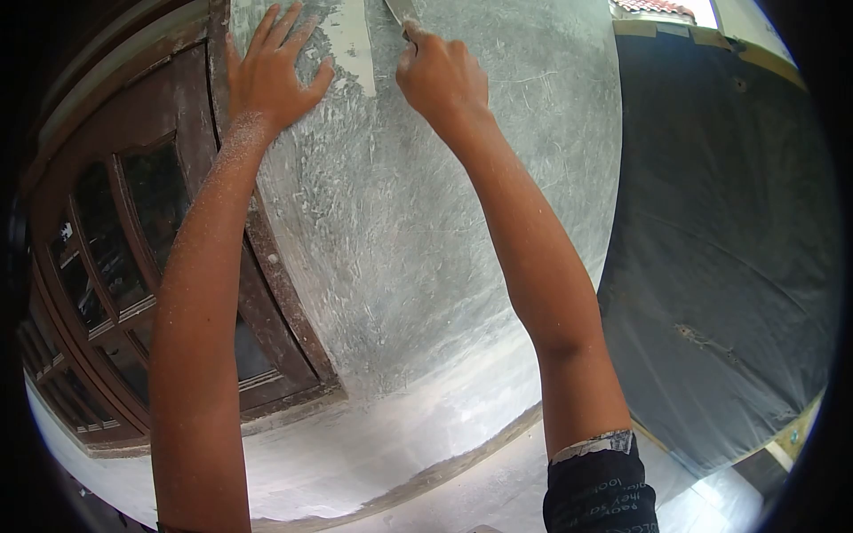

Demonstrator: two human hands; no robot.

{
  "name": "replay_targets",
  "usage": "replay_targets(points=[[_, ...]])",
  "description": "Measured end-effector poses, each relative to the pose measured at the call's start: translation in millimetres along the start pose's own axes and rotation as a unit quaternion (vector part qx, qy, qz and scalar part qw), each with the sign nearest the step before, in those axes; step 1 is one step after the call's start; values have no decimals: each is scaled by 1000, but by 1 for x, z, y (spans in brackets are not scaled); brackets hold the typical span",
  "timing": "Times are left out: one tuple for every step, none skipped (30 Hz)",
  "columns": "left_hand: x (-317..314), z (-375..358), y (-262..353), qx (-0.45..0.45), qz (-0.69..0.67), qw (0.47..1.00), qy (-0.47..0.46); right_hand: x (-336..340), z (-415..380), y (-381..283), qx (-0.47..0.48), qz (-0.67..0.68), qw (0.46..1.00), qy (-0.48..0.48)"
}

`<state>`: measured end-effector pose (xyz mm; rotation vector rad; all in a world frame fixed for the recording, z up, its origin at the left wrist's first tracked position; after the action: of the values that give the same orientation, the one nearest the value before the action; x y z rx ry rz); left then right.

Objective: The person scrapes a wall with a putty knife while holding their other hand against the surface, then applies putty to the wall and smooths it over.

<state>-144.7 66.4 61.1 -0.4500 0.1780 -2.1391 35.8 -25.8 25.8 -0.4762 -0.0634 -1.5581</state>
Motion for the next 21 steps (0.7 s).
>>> replay_targets(points=[[-4,1,-3,0,1,1000,-2,-1,3,0,9,3,1000,10],[-10,4,-7,-14,-10,1000,10,-1,4,0,19,5,1000,20],[-11,4,-9,-27,-22,999,22,-1,-2,-1,18,5,1000,19],[-12,4,-9,-27,-22,999,21,0,-10,-1,11,-4,1000,6],[-13,3,-9,-25,-8,999,24,1,-16,-1,4,-13,1000,-7],[-11,3,-7,-21,7,999,29,0,-16,1,4,-14,1000,-8],[-8,3,-5,-20,6,999,30,-2,-13,4,12,-16,1000,1],[-5,1,-3,-14,8,999,27,-3,-8,6,20,-17,1000,11],[-2,1,-1,-9,11,1000,23,-2,-1,6,20,-18,1000,12],[-3,1,-2,-9,11,1000,22,0,9,4,24,-6,1000,13],[-4,2,-3,-17,-6,1000,18,0,13,3,28,6,999,14],[-4,2,-5,-25,-23,999,13,0,11,3,28,7,1000,13],[-4,1,-4,-24,-23,999,12,-1,7,3,28,-1,1000,15],[-3,0,-3,-22,-19,999,13,0,3,3,28,-9,999,18],[-3,0,-3,-20,-15,1000,15,0,-5,2,28,-9,999,19],[-5,1,-5,-21,-15,1000,16,0,-15,2,21,-13,1000,4],[-11,2,-8,-24,2,999,22,0,-19,2,15,-19,1000,-11],[-11,4,-8,-27,18,999,29,0,-16,2,16,-19,1000,-9],[-11,5,-8,-28,19,999,32,1,-10,2,24,-17,1000,3],[-11,5,-9,-25,-7,999,23,2,-4,2,31,-14,999,15],[-11,5,-9,-23,-33,999,11,1,2,2,30,-13,999,16]])
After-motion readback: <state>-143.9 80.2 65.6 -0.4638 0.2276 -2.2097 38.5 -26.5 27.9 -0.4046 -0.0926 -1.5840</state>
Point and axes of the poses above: each hand's wrist, its own z-axis towards the middle knuckle, its own x-axis out of the back of the hand, y = z × x, the point moved 2 cm from there along z, towards the middle knuckle, and after that the axes turned 11 degrees about -y, right-handed, at the moved point
